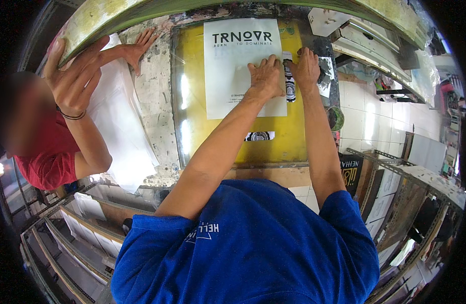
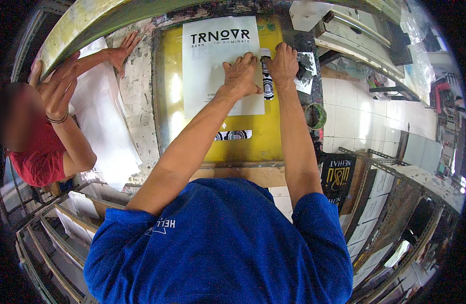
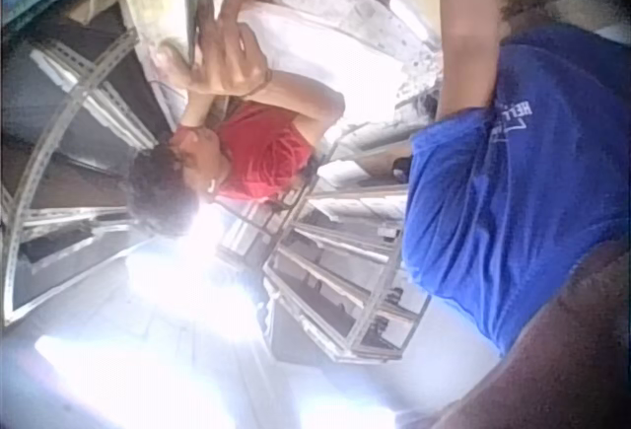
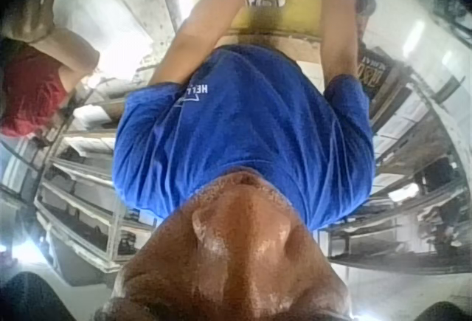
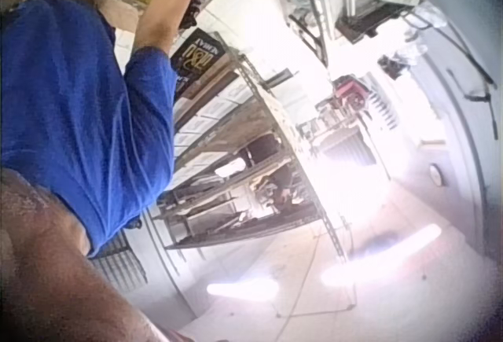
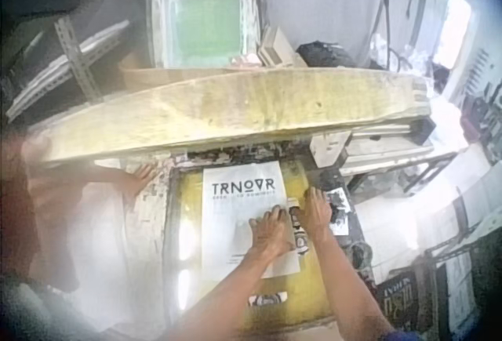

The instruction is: The person aligns a sheet of paper on a printing board, lowers a screen frame over it, and applies black ink across the screen using a squeegee. They then lift the frame and remove the printed paper, repeating the process with another sheet.

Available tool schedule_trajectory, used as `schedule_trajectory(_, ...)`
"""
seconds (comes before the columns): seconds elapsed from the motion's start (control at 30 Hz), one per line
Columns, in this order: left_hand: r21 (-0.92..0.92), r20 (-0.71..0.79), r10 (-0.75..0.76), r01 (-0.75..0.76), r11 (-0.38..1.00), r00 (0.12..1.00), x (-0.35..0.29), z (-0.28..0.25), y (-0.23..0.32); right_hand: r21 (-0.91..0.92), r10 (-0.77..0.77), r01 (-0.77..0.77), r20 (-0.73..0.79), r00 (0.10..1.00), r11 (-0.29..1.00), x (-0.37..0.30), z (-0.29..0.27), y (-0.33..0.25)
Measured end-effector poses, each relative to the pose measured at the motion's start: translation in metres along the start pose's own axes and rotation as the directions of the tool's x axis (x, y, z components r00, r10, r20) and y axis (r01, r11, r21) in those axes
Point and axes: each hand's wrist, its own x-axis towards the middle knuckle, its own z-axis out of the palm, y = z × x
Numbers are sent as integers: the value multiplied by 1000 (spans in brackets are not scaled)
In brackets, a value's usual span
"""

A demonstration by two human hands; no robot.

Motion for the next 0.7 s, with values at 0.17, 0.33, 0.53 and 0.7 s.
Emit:
schedule_trajectory(0.17, 34, -17, -8, 8, 999, 1000, 2, 6, 1, -117, -10, 10, 2, 1000, 993, -30, -19, -4)
schedule_trajectory(0.33, 43, 7, -20, 20, 999, 1000, 3, 5, -1, -128, 33, -26, 54, 998, 991, -65, -35, -4)
schedule_trajectory(0.53, 91, 26, -35, 32, 995, 999, 5, 7, 1, -134, 38, -27, 83, 996, 991, -99, -47, -3)
schedule_trajectory(0.7, 74, 18, -19, 18, 997, 1000, 5, 8, 0, -117, 61, -51, 83, 995, 992, -107, -51, -4)
